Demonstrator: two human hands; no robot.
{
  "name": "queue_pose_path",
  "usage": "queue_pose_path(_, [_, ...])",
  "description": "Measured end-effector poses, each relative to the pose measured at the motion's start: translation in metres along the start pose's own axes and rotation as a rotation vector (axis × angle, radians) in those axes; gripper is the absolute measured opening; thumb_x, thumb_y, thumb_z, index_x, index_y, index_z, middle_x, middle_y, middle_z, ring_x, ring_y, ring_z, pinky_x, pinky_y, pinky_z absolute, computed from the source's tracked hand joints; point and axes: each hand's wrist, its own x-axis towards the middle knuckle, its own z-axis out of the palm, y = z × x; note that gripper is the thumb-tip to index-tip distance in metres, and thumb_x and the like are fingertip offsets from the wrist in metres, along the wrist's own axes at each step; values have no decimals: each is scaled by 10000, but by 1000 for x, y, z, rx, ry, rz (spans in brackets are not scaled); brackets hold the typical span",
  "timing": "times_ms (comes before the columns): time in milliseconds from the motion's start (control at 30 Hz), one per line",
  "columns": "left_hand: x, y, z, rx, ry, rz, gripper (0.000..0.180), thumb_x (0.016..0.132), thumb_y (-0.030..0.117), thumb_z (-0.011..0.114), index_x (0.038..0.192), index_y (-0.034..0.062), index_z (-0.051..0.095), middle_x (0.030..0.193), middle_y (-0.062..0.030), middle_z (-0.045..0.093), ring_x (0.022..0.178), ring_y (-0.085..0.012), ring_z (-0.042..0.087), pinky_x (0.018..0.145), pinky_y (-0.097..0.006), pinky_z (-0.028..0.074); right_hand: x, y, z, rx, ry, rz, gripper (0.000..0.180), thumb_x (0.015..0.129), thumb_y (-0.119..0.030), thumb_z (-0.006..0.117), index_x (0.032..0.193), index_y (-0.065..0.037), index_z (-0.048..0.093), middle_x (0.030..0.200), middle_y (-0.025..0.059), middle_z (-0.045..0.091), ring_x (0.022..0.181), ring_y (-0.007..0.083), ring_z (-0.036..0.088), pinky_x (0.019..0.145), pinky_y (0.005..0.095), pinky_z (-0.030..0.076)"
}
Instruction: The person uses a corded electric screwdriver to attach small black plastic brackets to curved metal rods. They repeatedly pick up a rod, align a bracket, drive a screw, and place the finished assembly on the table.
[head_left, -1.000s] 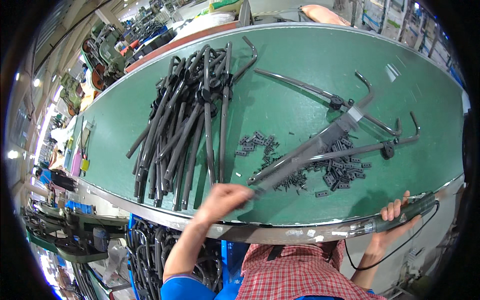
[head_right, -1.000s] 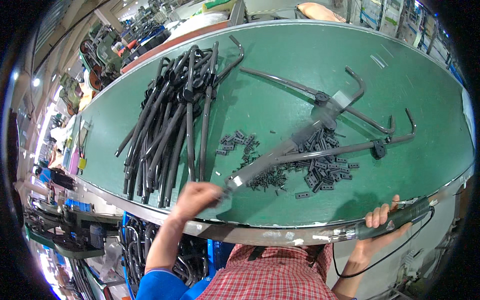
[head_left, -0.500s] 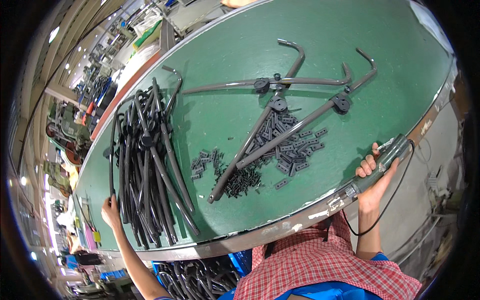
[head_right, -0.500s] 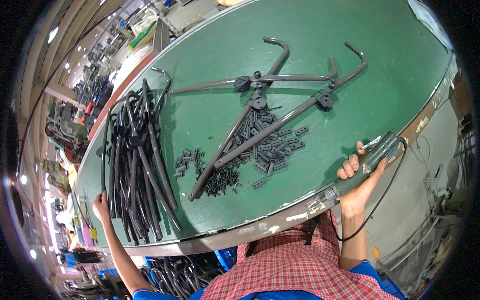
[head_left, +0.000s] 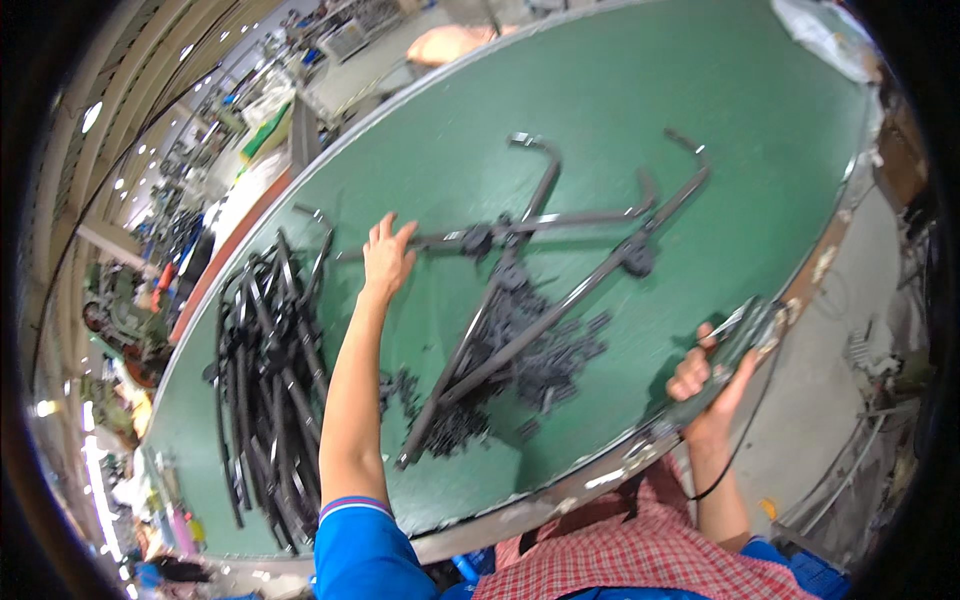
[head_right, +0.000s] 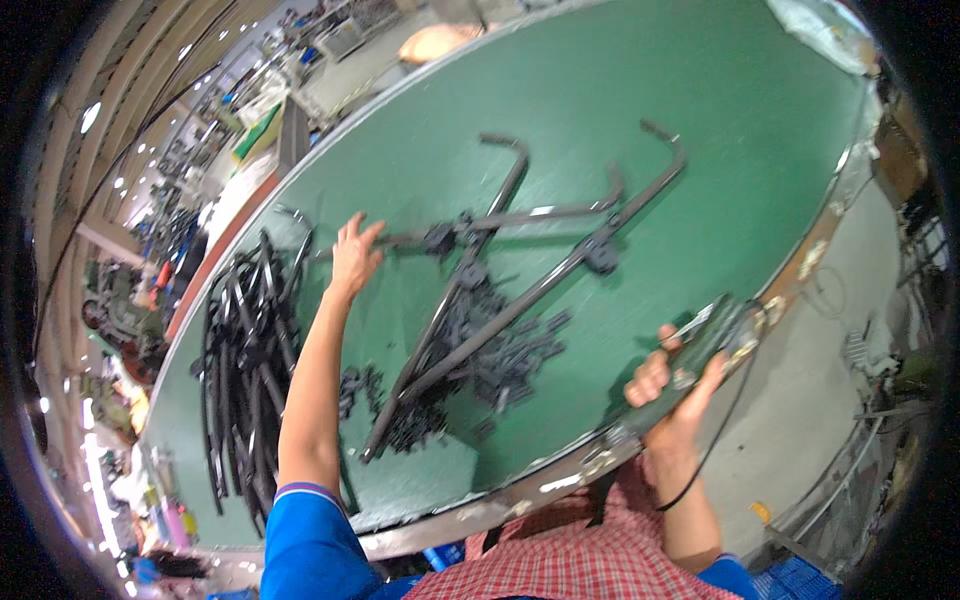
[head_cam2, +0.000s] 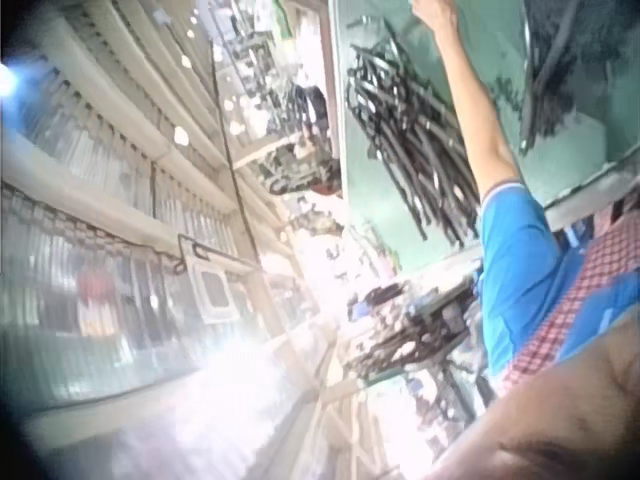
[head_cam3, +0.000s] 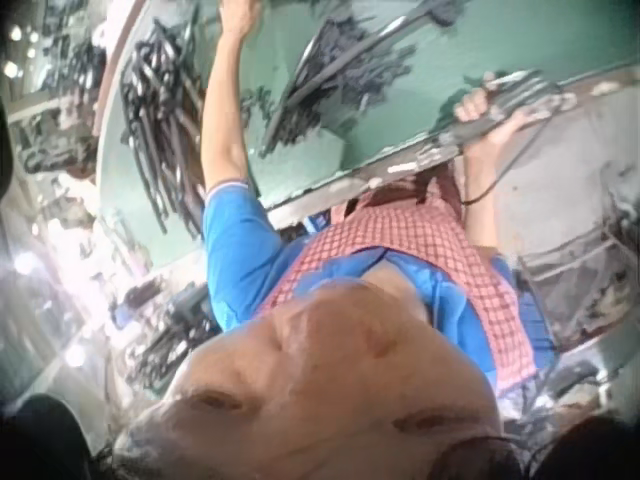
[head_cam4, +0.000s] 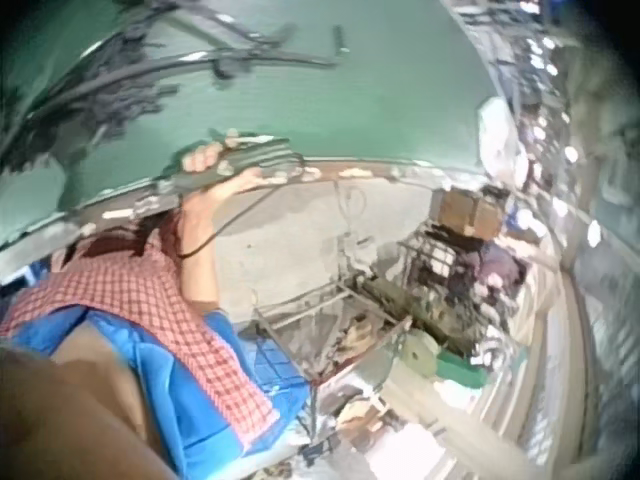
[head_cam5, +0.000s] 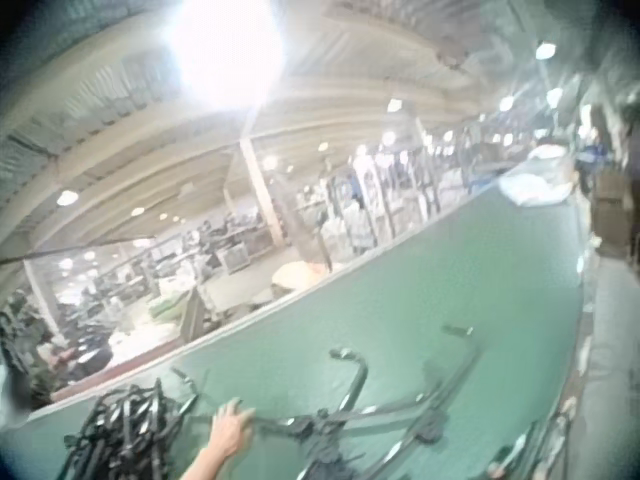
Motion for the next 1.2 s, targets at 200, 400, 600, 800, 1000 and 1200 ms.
queue_pose_path(200, [44,-3,-69,-22,-311,121,229,764,227,641,881,54,547,786,-173,640,793,-379,624,704,-481,488,0,-3,-1,6,-16,49,678,895,-717,327,1123,-109,524,628,12,420,552,151,411,527,310,364])
queue_pose_path(400, [-46,85,-182,-345,-696,38,322,897,322,596,979,15,650,734,-197,639,671,-346,644,627,-414,510,-2,-13,-6,44,5,6,666,894,-715,334,1110,-109,508,639,16,421,555,151,400,537,313,352])
queue_pose_path(600, [-196,151,-162,-767,-319,-362,272,859,170,667,1063,-10,646,846,-181,658,723,-330,644,670,-353,514,-2,-2,-3,-39,-63,32,615,870,-713,412,1032,-121,444,637,-11,392,560,130,389,536,302,339])
queue_pose_path(800, [-244,196,-139,-748,-118,-169,313,799,147,708,1084,39,640,780,-108,597,660,-261,594,586,-336,483,-11,-1,43,-66,-391,29,727,844,-690,510,1256,-91,469,663,-6,385,591,121,390,539,291,328])
queue_pose_path(1000, [-239,217,-119,-715,-95,-99,302,798,190,698,1065,65,630,791,-83,574,703,-257,609,596,-367,506,-5,86,127,-265,-443,-71,935,749,-805,494,1324,-70,446,672,21,443,567,142,430,539,313,373])
queue_pose_path(1200, [-239,217,-112,-770,-80,-122,291,818,228,679,1045,50,642,826,-84,597,731,-261,623,605,-371,520,21,173,120,-917,-552,-405,988,754,-780,534,1323,6,349,791,54,523,683,169,526,636,343,478])
